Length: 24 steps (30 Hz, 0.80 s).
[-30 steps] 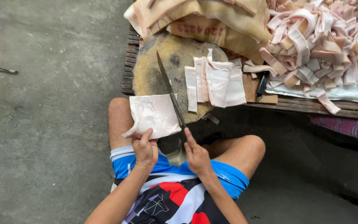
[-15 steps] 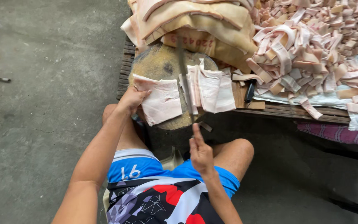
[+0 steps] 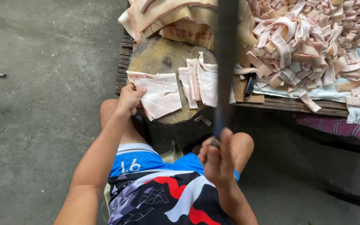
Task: The person sits on a low stool and uses a large knife to slice sheets of pork skin into strips on a round wooden cutting block. They repeatedly pick up sheets of skin, cut them into uniform strips, and move the cut pieces onto a nearby table.
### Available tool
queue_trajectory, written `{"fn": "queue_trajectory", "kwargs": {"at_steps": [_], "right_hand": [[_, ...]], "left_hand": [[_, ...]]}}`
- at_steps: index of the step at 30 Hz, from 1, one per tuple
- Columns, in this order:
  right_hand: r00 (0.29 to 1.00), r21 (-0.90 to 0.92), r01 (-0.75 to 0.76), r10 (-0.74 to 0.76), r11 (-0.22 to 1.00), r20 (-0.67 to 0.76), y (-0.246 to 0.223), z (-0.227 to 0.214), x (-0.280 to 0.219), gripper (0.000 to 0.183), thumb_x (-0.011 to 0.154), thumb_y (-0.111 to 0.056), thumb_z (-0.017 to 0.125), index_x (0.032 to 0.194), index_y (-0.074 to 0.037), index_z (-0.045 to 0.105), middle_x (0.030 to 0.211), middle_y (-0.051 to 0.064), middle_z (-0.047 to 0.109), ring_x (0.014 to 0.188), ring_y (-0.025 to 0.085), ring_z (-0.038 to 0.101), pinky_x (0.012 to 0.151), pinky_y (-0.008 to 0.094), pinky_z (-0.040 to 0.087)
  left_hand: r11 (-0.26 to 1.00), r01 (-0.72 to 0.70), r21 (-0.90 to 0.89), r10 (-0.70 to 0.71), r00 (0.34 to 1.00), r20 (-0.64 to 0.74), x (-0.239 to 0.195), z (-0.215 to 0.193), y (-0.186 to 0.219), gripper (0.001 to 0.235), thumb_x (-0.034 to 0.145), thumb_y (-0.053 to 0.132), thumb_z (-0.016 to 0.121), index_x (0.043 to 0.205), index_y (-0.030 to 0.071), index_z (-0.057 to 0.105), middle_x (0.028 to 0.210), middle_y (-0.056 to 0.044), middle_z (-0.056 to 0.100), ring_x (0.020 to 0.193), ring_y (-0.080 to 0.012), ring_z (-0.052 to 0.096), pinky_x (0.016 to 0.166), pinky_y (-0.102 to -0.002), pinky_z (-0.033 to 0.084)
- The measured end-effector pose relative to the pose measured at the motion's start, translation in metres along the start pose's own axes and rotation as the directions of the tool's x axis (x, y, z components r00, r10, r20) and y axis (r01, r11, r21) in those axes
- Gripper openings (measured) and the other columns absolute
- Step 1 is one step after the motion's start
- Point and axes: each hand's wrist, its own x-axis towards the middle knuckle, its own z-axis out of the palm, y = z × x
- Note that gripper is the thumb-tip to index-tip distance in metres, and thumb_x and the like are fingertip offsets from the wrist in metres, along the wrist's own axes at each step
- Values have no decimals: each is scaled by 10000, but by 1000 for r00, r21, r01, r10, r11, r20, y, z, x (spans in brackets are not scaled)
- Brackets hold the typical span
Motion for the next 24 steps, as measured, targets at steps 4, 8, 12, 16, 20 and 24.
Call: {"fn": "queue_trajectory", "kwargs": {"at_steps": [4,8,12,16,20,24], "right_hand": [[965,-57,250,-254,967,-67,36,14,-5,521,1148,-270,453,1637,-220,280,860,19,603,609,88,546,577,230,498],[998,-510,-8,35,860,44,115,46,-36,457,1179,-227,495,1620,-278,387,1062,292,689,893,427,698,777,450,554],[883,-615,-353,468,705,29,146,39,-41,569,1034,-239,550,1581,-291,402,796,257,700,729,430,685,646,484,515],[870,-514,-441,491,735,-44,130,15,-51,565,1030,-246,565,1568,-321,413,711,204,678,600,309,700,611,428,557],[762,-296,-640,635,709,-126,134,-1,-22,577,1048,-230,526,1596,-318,368,572,72,557,478,149,550,481,349,499],[675,-6,-737,734,676,-72,121,-1,1,586,1031,-210,499,1588,-317,352,558,-30,490,434,74,461,403,270,439]], "left_hand": [[993,47,-113,-46,999,5,-2,4,10,255,914,21,649,1164,-16,619,1066,-133,734,867,-241,753,713,-424,655],[995,-24,-99,26,999,25,9,-5,-17,248,928,-16,661,1175,-35,648,1082,-132,741,898,-218,740,785,-379,631],[979,-172,-112,171,985,-18,28,-10,-17,237,955,-20,684,1188,-53,650,1093,-123,735,905,-193,709,806,-355,601],[952,-134,-277,146,989,23,-9,-12,17,253,990,62,652,1225,-14,596,1062,-107,711,876,-216,692,720,-382,568],[994,-92,-57,104,961,257,-25,-3,87,364,935,128,658,1268,-2,591,1084,-106,726,952,-224,727,838,-371,629],[723,-230,651,-6,941,339,-14,36,126,435,915,302,731,1270,59,664,1172,-112,697,1026,-260,694,926,-420,550]]}}
